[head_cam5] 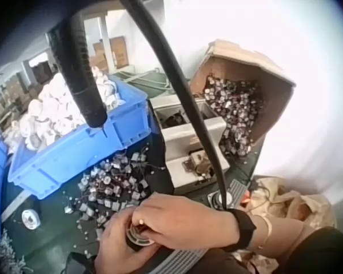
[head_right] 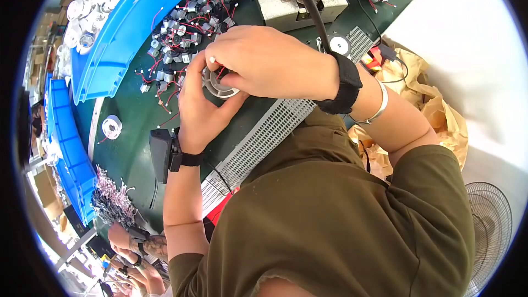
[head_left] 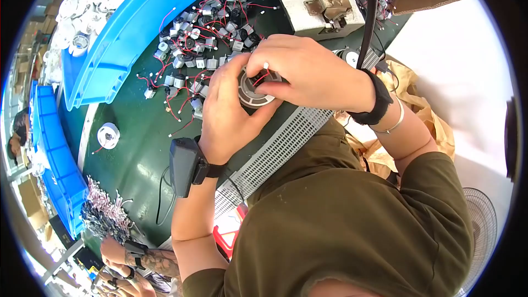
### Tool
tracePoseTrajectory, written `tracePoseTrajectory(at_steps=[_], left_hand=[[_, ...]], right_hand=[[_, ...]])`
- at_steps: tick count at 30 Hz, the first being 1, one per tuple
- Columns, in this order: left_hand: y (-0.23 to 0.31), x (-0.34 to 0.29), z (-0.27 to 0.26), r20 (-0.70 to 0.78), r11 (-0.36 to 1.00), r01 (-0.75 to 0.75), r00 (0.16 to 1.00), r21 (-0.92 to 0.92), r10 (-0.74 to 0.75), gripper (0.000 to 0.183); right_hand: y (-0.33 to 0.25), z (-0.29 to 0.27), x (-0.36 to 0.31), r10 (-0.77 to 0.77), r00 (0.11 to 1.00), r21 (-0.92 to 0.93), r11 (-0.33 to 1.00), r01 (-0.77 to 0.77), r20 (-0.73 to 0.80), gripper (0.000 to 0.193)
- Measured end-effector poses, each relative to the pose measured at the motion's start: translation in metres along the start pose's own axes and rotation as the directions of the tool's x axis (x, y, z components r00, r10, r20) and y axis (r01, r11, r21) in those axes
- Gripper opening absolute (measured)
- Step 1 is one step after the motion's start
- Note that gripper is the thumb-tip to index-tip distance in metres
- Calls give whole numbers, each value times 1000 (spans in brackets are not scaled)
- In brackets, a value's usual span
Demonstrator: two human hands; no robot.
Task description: The person assembles components by picking up a motor and a plastic housing, fitting the motor into the housing by hand, and driving a screw into the assembly with a power screwdriver. This process is repeated multiple times throughout the video.
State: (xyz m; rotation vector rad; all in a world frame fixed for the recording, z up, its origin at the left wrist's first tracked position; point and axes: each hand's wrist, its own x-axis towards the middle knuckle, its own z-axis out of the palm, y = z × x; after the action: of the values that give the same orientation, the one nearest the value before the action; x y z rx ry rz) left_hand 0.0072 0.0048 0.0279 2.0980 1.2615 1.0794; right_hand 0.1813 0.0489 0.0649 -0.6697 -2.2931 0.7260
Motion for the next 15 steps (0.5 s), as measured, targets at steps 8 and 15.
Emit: tracePoseTrajectory(at_steps=[8, 15], left_hand=[[-4, 1, -13, 60, 995, -78, 995, -70, 82, 81], [-15, -11, -12, 10, 952, -254, 967, 172, 256, 47]], right_hand=[[-2, -14, 5, -55, 948, -102, 991, 92, 313, 32], [-22, -19, 137, -72, 734, 177, 950, 256, -675, 81]])
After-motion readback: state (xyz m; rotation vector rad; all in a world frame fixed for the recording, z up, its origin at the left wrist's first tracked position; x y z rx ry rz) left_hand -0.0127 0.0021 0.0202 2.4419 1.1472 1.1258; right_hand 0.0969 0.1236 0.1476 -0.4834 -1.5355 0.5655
